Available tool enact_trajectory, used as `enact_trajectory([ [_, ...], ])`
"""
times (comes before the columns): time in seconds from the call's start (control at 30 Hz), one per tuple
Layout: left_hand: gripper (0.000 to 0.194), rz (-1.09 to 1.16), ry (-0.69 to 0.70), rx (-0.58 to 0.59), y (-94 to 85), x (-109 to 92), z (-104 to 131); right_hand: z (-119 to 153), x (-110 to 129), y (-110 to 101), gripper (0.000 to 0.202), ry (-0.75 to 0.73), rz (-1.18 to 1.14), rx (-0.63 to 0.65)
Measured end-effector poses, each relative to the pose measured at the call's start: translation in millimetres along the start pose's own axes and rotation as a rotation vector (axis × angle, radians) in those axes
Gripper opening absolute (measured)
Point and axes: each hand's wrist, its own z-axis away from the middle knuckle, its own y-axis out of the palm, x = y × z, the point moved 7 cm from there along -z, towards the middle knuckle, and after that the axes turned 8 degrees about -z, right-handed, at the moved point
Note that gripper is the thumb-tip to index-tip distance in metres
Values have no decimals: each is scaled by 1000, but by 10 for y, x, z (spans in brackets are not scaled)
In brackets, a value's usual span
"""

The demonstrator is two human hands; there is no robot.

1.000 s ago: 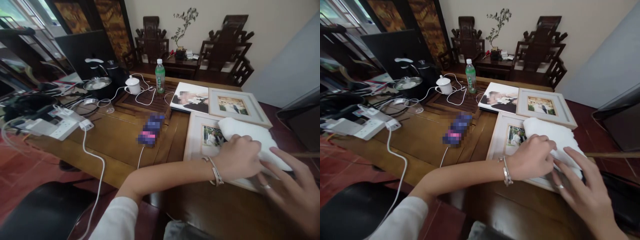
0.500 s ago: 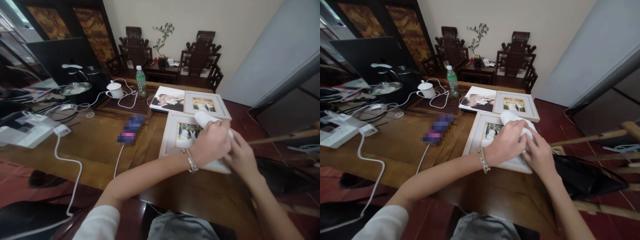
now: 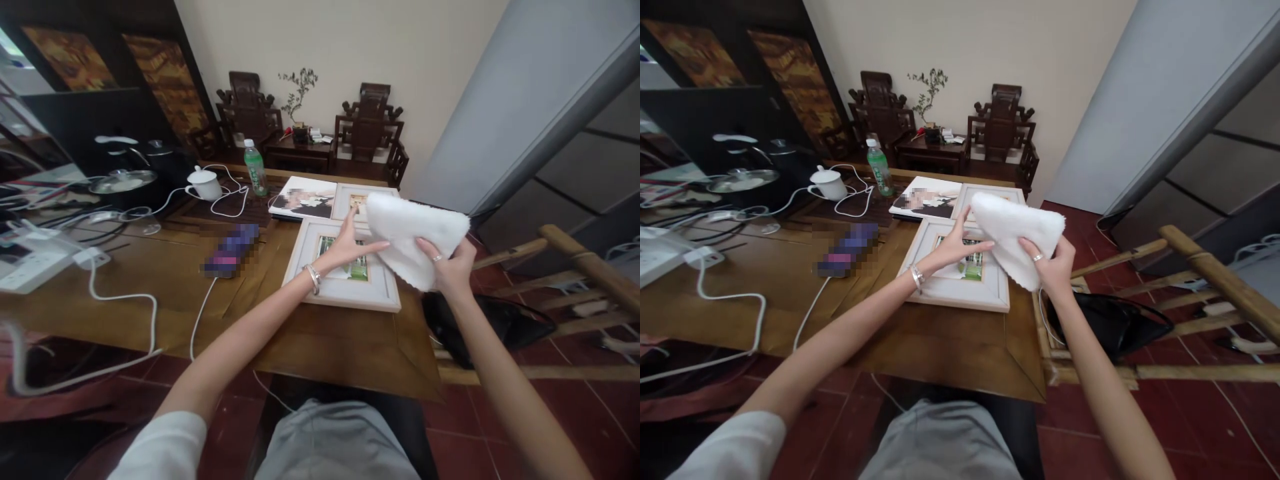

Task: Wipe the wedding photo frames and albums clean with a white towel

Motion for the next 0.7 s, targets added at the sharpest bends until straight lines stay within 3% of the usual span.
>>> enact_trajectory([
  [0.1, 62, 240, -65, 125, 171, -43, -38, -12, -44, 13, 36, 89, -88, 102],
  [0.2, 50, 256, -19, 70, 211, -190, -64, -55, -96, 47, 43, 172, -150, 208],
  [0.3, 58, 164, 3, -4, 179, -232, -70, -126, -140, -3, 46, 237, -188, 153],
  [0.4, 72, 109, 10, 58, 179, -164, -51, -166, -128, -36, 50, 215, -191, 118],
  [0.6, 51, 87, -54, 113, 73, 49, 94, -142, -125, 19, 62, 172, -164, 223],
  [0.7, 51, -1, -30, 8, -29, 40, 179, -121, -162, 74, 64, 204, -189, 204],
])
